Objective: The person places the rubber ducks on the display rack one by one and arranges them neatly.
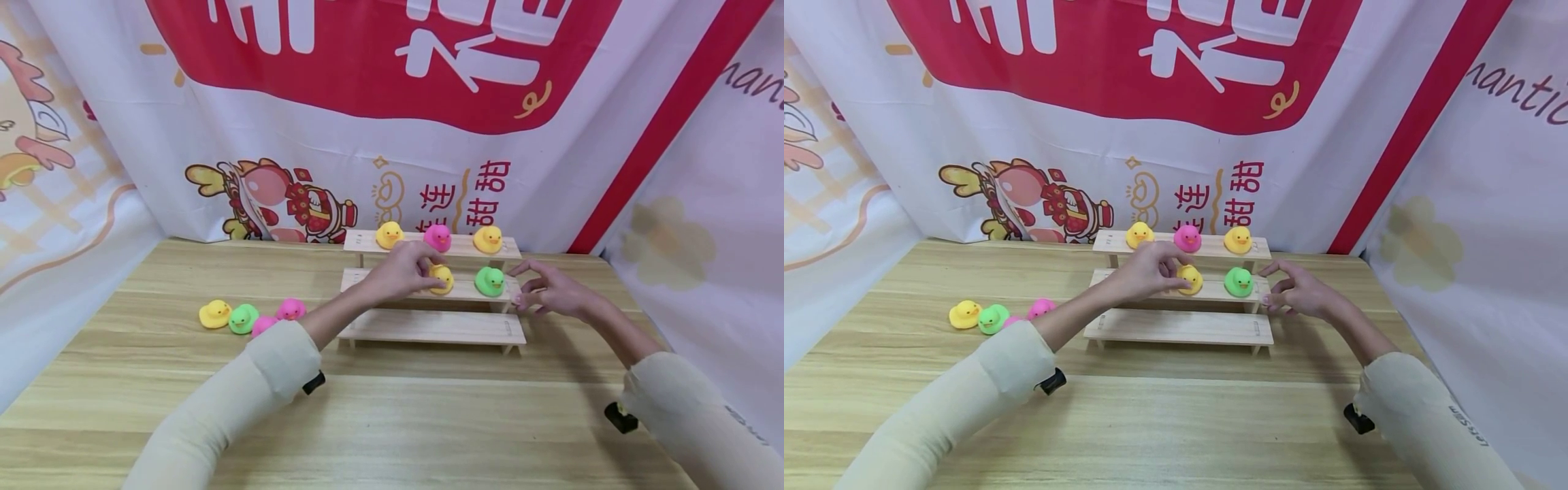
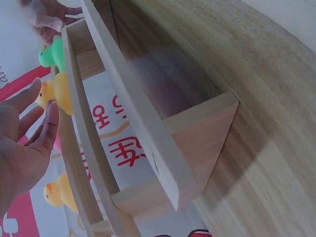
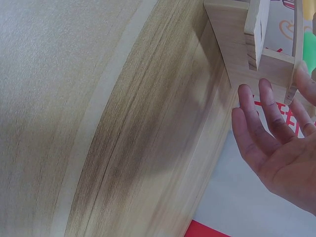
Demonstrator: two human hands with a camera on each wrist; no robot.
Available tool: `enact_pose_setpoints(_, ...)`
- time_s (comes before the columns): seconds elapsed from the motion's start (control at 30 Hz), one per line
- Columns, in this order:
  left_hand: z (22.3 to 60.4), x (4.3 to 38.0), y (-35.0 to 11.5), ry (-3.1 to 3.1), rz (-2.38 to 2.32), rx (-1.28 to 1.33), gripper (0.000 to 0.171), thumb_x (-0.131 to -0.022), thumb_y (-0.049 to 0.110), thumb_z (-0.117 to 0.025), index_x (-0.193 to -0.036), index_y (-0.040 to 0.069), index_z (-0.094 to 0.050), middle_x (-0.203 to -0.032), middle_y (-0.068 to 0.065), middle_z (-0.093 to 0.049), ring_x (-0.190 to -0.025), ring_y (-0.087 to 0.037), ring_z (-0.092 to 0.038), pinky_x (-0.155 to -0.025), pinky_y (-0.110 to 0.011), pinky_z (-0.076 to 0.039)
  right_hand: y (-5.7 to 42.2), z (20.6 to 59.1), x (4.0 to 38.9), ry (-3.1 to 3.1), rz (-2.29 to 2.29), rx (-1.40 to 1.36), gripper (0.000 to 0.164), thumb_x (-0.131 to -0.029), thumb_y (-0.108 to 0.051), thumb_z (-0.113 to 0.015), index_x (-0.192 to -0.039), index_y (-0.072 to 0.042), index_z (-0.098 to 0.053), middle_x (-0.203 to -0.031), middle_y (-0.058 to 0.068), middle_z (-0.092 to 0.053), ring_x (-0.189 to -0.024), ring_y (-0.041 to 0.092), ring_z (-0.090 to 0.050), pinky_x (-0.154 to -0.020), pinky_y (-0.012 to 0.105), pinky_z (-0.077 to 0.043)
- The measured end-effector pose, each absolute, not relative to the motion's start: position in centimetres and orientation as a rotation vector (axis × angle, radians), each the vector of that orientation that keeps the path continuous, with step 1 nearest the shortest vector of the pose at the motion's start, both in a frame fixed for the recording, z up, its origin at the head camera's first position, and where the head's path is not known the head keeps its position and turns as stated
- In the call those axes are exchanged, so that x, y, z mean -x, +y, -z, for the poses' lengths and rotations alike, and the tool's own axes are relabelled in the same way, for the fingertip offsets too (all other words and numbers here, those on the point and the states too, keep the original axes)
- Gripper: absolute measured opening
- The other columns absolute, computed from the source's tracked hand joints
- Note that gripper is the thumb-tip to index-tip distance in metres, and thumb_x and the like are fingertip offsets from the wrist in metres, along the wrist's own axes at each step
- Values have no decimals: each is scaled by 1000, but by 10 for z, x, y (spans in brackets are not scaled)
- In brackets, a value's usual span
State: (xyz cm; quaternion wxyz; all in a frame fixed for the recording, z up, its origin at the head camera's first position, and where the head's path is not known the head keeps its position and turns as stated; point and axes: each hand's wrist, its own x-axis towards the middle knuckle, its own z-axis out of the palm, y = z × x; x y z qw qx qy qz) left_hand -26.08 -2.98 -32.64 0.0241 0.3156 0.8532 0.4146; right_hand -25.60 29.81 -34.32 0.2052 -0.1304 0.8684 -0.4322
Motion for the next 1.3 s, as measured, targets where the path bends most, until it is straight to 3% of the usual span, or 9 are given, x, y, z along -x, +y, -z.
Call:
enact_pose_setpoints(0.13,322,256,-39,2637,-1309,-971,36,-87,12,-85,-118,0,-73,-96,-9,-71,-74,-16,-65,-64,-26,-57,298,343,256,2417,1215,359,56,-98,-10,-68,-144,2,-36,-110,24,-69,-102,35,-71,-83,58,-60)
enact_pose_setpoints(0.43,317,248,-76,2741,-1265,-1044,33,-87,12,-85,-113,-4,-73,-98,-14,-73,-81,-18,-69,-77,-27,-60,298,344,255,2418,1207,342,56,-98,-10,-68,-144,0,-37,-108,22,-68,-102,35,-71,-85,59,-60)
enact_pose_setpoints(0.93,314,238,-147,2778,-1228,-938,28,-88,10,-83,-113,-1,-75,-92,-4,-74,-82,-16,-68,-75,-29,-60,298,344,257,2406,1230,353,57,-98,-10,-69,-144,1,-38,-107,24,-67,-102,37,-70,-84,58,-60)
enact_pose_setpoints(1.3,328,240,-192,2844,-1111,-846,24,-90,11,-81,-110,-1,-76,-91,-5,-74,-82,-19,-68,-73,-32,-60,297,343,255,2420,1223,371,55,-98,-8,-68,-143,1,-38,-102,22,-68,-99,34,-71,-82,56,-61)
